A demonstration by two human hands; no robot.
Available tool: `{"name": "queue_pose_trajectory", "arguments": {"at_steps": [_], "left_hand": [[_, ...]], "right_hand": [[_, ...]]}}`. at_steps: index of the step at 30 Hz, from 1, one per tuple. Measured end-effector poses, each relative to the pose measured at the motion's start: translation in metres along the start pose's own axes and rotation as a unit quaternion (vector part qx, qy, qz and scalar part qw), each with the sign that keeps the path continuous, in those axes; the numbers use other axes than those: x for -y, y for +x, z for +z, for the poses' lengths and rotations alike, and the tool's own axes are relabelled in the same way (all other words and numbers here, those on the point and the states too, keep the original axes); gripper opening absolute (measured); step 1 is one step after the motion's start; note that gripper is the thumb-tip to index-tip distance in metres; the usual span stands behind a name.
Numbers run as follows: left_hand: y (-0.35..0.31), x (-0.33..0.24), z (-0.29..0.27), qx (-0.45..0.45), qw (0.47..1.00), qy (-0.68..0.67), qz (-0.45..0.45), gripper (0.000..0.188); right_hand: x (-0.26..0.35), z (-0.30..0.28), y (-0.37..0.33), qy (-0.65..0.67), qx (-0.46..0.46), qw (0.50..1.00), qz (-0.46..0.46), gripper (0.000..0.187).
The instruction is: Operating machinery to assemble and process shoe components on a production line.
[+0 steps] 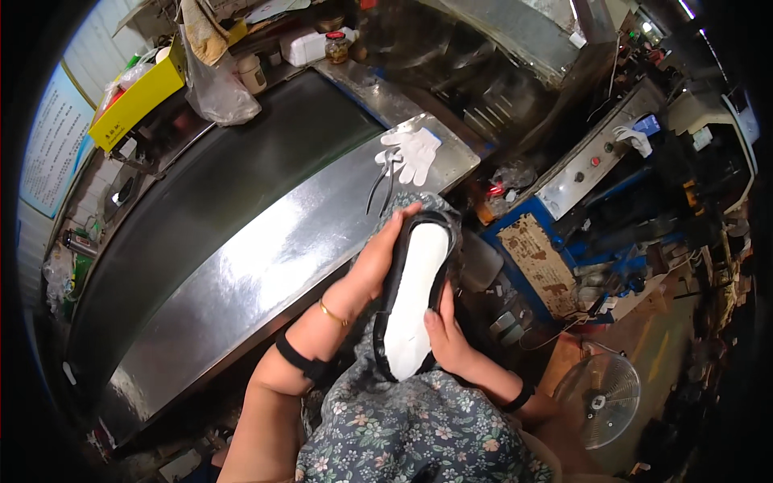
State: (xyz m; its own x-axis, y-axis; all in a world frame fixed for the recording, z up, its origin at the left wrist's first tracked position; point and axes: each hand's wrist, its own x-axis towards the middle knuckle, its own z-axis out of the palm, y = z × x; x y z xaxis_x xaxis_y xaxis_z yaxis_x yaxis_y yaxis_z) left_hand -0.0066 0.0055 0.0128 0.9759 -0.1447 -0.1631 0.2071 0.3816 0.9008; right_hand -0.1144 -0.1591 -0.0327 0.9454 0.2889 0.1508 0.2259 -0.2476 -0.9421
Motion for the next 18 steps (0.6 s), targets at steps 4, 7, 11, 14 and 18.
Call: {"name": "queue_pose_trajectory", "arguments": {"at_steps": [4, 7, 11, 14, 18], "left_hand": [[0.023, -0.012, -0.001, 0.123, 0.987, -0.015, -0.098, 0.048], [0.016, -0.010, 0.007, 0.105, 0.988, 0.094, -0.059, 0.035], [0.009, -0.002, 0.010, 0.091, 0.925, 0.363, 0.061, 0.042], [0.010, -0.007, 0.010, 0.139, 0.990, 0.016, -0.028, 0.036], [0.021, 0.004, 0.003, 0.167, 0.979, 0.102, 0.048, 0.033]], "right_hand": [[0.006, -0.044, 0.023, -0.080, 0.106, 0.974, 0.183, 0.064], [-0.006, -0.051, 0.074, 0.231, -0.055, 0.969, 0.074, 0.060], [0.002, -0.051, 0.110, 0.179, 0.043, 0.982, 0.031, 0.042], [0.001, -0.041, 0.113, 0.122, -0.010, 0.993, -0.002, 0.030], [0.022, -0.044, 0.124, 0.110, -0.018, 0.993, 0.041, 0.031]]}}
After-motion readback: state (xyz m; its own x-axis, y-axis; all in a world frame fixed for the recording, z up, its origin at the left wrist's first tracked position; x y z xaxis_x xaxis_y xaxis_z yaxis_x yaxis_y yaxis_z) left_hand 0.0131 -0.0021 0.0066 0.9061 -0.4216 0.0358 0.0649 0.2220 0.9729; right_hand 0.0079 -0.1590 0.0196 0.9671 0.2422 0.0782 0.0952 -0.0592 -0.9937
